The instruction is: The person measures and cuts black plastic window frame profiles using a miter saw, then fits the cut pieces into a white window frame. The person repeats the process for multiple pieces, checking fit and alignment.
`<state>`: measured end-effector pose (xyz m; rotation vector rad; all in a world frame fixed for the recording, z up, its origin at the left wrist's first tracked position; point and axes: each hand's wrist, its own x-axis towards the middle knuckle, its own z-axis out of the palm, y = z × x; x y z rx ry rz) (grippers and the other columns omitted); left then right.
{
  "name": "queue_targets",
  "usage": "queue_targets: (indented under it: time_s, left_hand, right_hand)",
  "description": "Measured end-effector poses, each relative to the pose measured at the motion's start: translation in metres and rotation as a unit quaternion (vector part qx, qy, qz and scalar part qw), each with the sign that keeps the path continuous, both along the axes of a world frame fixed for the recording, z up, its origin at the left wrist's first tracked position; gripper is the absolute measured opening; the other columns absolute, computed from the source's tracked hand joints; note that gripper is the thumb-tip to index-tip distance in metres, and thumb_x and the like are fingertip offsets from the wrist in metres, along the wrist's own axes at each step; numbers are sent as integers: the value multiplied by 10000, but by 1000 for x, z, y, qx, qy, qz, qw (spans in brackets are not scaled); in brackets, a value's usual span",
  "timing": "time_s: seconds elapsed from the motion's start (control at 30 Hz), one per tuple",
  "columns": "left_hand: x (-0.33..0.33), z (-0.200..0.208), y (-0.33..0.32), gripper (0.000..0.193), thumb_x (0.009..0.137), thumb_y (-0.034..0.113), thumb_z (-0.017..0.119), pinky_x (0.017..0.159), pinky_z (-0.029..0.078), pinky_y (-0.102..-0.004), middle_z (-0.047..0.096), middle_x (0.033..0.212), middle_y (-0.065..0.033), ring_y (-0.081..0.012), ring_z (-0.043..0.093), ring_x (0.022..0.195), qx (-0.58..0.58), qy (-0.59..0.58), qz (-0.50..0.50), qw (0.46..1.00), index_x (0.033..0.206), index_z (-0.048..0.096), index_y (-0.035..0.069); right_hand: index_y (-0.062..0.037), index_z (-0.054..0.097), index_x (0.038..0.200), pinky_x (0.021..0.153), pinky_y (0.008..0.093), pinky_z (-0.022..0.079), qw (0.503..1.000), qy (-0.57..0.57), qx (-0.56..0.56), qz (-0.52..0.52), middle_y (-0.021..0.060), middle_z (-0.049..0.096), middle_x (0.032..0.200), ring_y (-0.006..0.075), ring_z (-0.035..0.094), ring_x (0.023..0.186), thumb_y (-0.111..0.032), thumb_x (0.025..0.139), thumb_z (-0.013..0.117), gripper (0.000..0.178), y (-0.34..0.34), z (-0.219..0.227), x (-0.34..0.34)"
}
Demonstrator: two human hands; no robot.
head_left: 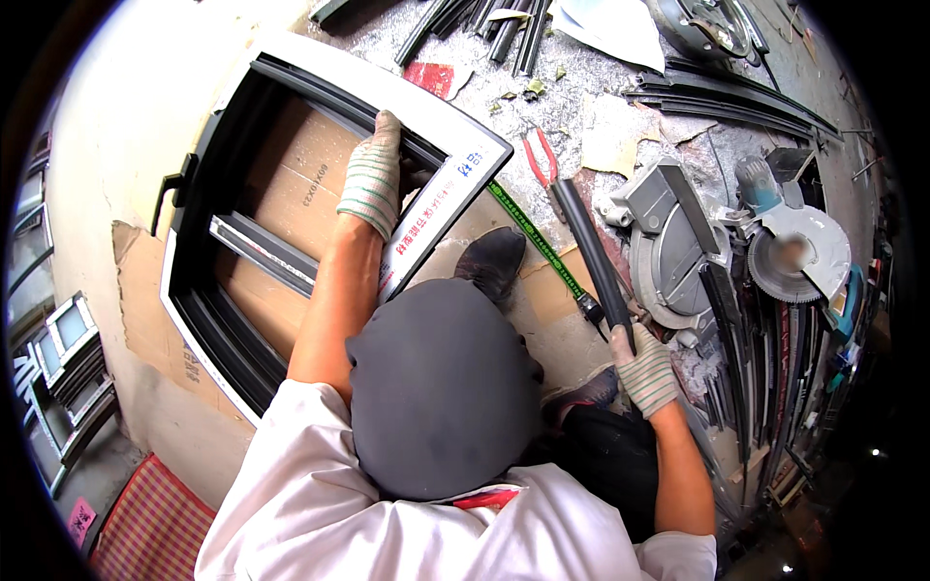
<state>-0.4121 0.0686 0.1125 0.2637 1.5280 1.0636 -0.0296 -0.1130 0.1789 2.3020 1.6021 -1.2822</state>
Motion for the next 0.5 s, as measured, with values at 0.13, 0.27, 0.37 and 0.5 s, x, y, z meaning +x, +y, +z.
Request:
queue_targets:
  time_s: [0.13, 0.27, 0.37, 0.5]
  left_hand:
    - [17, 1, 10, 688, 1047, 626, 448, 560, 561, -361, 638, 764, -84, -212, 618, 580, -4, 126, -15, 992, 1064, 671, -25]
    - [6, -8, 5, 721, 1011, 687, 468, 592, 560, -356, 625, 747, -82, -199, 619, 616, -38, 109, -9, 993, 946, 636, -11]
    - [0, -24, -4, 683, 986, 672, 545, 657, 568, -358, 664, 890, -119, -206, 647, 705, -10, 99, 20, 995, 1078, 628, 0]
    - [-2, -20, 2, 693, 975, 664, 573, 720, 564, -380, 686, 963, -126, -236, 666, 772, -21, 144, 21, 989, 1235, 633, 24]
  right_hand:
    - [-6, 632, 1038, 805, 553, 509, 995, -74, 35, 55, 309, 682, 906, 493, 662, 896, -500, 976, 590, 500, -28, -42, 7]
    - [-58, 592, 1059, 805, 576, 522, 999, -30, 28, 31, 283, 696, 894, 491, 674, 881, -503, 964, 600, 455, -33, -65, -4]
    - [-58, 584, 1104, 816, 563, 534, 999, -2, -3, 41, 260, 709, 916, 460, 691, 888, -490, 969, 594, 453, -45, -103, -7]
    - [-57, 576, 1171, 827, 517, 558, 995, 23, 74, 65, 227, 673, 1054, 422, 682, 921, -367, 952, 647, 387, -70, -162, -6]
